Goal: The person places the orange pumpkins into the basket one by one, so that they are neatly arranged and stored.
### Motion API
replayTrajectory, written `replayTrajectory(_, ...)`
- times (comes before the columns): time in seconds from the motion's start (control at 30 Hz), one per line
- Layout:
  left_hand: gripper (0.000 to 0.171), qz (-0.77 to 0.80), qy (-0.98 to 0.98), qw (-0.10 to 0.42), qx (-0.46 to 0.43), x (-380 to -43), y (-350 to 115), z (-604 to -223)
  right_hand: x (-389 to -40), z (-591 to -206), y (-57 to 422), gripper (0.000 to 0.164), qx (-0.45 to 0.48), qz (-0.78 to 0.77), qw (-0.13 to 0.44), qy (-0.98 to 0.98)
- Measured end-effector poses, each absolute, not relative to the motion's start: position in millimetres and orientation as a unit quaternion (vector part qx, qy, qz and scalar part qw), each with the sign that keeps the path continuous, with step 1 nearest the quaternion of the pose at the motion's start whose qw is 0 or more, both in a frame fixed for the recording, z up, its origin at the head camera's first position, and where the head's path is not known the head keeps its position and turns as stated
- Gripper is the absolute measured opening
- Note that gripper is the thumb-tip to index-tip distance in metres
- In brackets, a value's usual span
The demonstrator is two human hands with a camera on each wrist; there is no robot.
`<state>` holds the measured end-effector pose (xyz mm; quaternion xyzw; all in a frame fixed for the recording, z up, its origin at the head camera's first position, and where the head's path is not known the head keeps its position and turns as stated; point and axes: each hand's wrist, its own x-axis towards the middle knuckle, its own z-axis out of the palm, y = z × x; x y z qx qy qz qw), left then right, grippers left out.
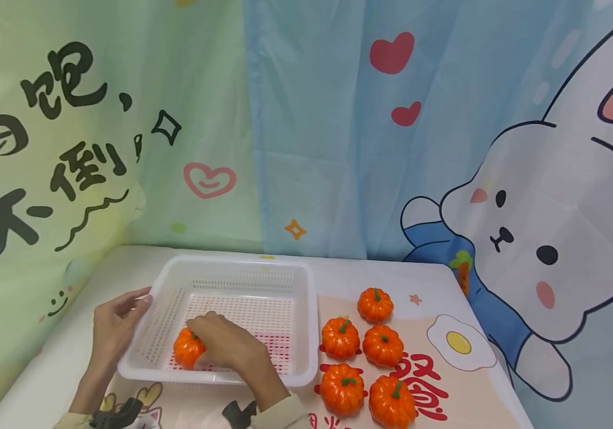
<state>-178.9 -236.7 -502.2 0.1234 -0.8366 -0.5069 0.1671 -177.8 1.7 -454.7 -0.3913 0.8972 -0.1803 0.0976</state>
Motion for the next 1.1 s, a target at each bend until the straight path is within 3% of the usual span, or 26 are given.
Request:
replayTrajectory(0.23,0.032,-0.504,-0.837,0.172,0.123,-179.8,-237.0,-502.0,-180.8,-458.1,-3.6,0.065,-0.397,-0.173,0.093,0.896)
replayTrajectory(1.1,0.032,-0.504,-0.837,0.174,0.122,-180.7,-237.6,-502.9,-187.4,-472.1,-24.8,0.053,-0.42,-0.183,0.091,0.884)
